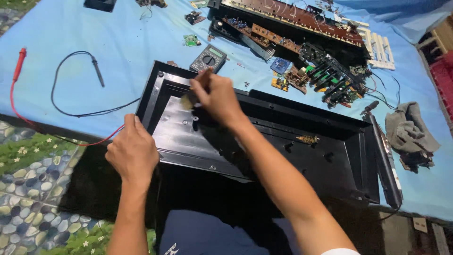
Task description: The person uses a small brush to clean the interior of a black electronic chassis. The person holds the chassis steady with one hand while sweeping the brush across the metal surface to remove dust and debris.
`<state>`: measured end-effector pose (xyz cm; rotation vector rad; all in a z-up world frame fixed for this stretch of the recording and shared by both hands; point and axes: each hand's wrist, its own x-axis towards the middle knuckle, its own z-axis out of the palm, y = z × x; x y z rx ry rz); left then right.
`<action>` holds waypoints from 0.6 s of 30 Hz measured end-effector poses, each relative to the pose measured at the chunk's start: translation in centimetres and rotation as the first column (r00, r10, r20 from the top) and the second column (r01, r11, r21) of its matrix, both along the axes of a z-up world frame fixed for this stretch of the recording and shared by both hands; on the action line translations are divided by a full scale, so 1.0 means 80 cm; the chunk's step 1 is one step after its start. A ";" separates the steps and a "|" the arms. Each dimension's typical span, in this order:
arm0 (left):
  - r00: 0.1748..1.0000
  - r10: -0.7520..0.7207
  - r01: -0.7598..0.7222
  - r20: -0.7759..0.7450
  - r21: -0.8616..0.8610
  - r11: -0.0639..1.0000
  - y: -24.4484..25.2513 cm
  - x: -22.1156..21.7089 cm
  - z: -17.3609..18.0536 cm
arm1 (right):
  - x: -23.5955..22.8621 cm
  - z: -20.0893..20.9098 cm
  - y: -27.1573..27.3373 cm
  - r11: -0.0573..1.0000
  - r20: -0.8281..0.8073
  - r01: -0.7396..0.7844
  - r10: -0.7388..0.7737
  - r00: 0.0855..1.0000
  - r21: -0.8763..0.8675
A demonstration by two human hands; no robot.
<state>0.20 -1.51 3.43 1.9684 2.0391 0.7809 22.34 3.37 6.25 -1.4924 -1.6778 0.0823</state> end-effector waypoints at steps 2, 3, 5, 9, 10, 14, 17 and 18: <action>1.000 0.004 -0.004 0.003 -0.012 1.000 0.001 -0.001 -0.001 | 0.031 -0.001 -0.011 0.998 0.070 0.027 -0.023 0.997 -0.064; 1.000 0.001 -0.001 0.007 -0.025 1.000 0.003 0.001 -0.002 | 0.048 -0.002 -0.017 0.990 0.141 0.066 -0.048 0.989 -0.125; 1.000 0.005 -0.005 0.001 -0.028 1.000 0.004 -0.001 -0.004 | 0.086 0.014 -0.027 0.989 0.216 0.081 -0.053 0.975 -0.125; 1.000 0.007 -0.008 -0.017 -0.024 1.000 0.005 0.000 -0.011 | 0.092 0.070 -0.065 0.993 0.204 0.106 -0.093 0.974 -0.055; 1.000 0.005 -0.006 -0.017 -0.021 1.000 0.006 0.001 -0.010 | 0.090 0.067 -0.074 0.993 0.204 0.109 -0.096 0.974 -0.052; 1.000 0.008 -0.008 -0.024 -0.025 1.000 0.005 0.000 -0.012 | 0.104 0.060 -0.096 0.988 0.187 0.063 -0.035 0.982 -0.144; 1.000 0.015 -0.015 -0.027 -0.034 0.999 0.005 0.000 -0.012 | 0.102 0.080 -0.119 0.990 0.118 0.032 -0.015 0.993 -0.140; 1.000 0.011 -0.012 -0.029 -0.035 0.999 0.006 0.001 -0.011 | 0.098 0.090 -0.130 0.988 0.018 -0.024 0.027 0.999 -0.152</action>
